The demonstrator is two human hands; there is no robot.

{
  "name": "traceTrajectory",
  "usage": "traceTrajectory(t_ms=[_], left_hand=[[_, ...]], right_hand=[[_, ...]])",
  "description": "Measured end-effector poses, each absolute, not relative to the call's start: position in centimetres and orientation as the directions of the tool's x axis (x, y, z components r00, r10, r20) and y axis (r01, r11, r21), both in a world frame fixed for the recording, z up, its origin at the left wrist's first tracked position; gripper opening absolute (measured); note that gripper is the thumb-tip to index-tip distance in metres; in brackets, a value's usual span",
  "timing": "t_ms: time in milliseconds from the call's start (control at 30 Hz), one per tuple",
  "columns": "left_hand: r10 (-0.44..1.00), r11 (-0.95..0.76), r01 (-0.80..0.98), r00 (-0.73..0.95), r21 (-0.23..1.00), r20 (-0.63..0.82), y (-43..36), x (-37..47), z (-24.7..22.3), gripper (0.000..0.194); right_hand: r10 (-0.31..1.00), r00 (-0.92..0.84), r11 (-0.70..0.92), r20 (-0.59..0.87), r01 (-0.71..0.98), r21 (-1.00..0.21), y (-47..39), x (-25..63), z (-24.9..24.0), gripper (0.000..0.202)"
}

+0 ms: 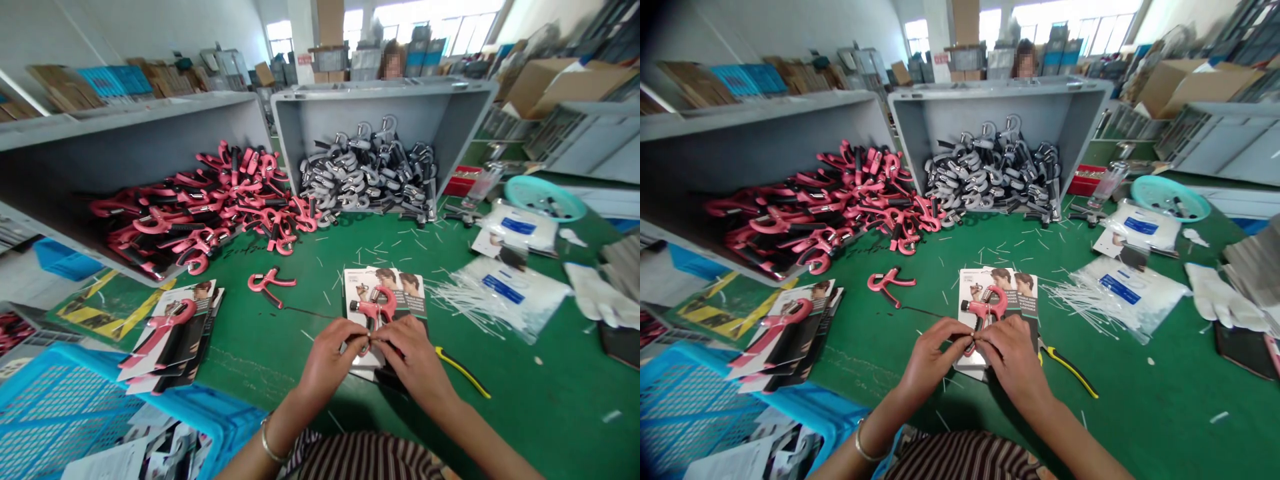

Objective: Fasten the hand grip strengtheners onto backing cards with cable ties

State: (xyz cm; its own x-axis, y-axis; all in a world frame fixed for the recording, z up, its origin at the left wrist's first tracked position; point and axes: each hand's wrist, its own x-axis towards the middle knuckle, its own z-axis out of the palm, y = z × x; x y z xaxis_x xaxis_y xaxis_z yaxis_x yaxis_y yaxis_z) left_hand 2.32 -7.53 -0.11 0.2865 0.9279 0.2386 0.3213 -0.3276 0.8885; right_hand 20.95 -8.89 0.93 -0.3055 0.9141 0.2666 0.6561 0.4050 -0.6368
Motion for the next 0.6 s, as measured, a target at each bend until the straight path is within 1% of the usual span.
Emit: traceTrajectory(t_ms=[133,233,367,467,600], left_hand=[[0.937,-0.296,0.298,0.274,0.907,0.216,-7.3,2.0,0.0,0.010],[0.938,-0.290,0.291,0.276,0.912,0.210,-7.3,1.9,-0.1,0.010],[0.951,-0.251,0.283,0.252,0.926,0.180,-7.4,1.9,-0.5,0.009],[0.956,-0.221,0.266,0.251,0.938,0.154,-7.5,1.9,-0.9,0.007],[0.948,-0.232,0.263,0.277,0.937,0.157,-7.5,2.1,-1.1,0.006]], right_hand=[[0.944,-0.241,0.329,0.225,0.715,-0.617,-8.9,20.5,0.8,0.008],[0.930,-0.274,0.368,0.247,0.702,-0.609,-8.9,20.8,0.8,0.013],[0.922,-0.295,0.387,0.252,0.666,-0.637,-8.7,21.9,1.2,0.017],[0.910,-0.341,0.413,0.237,0.681,-0.605,-8.5,22.5,1.5,0.015],[0.887,-0.397,0.459,0.237,0.692,-0.558,-8.7,22.5,1.9,0.014]])
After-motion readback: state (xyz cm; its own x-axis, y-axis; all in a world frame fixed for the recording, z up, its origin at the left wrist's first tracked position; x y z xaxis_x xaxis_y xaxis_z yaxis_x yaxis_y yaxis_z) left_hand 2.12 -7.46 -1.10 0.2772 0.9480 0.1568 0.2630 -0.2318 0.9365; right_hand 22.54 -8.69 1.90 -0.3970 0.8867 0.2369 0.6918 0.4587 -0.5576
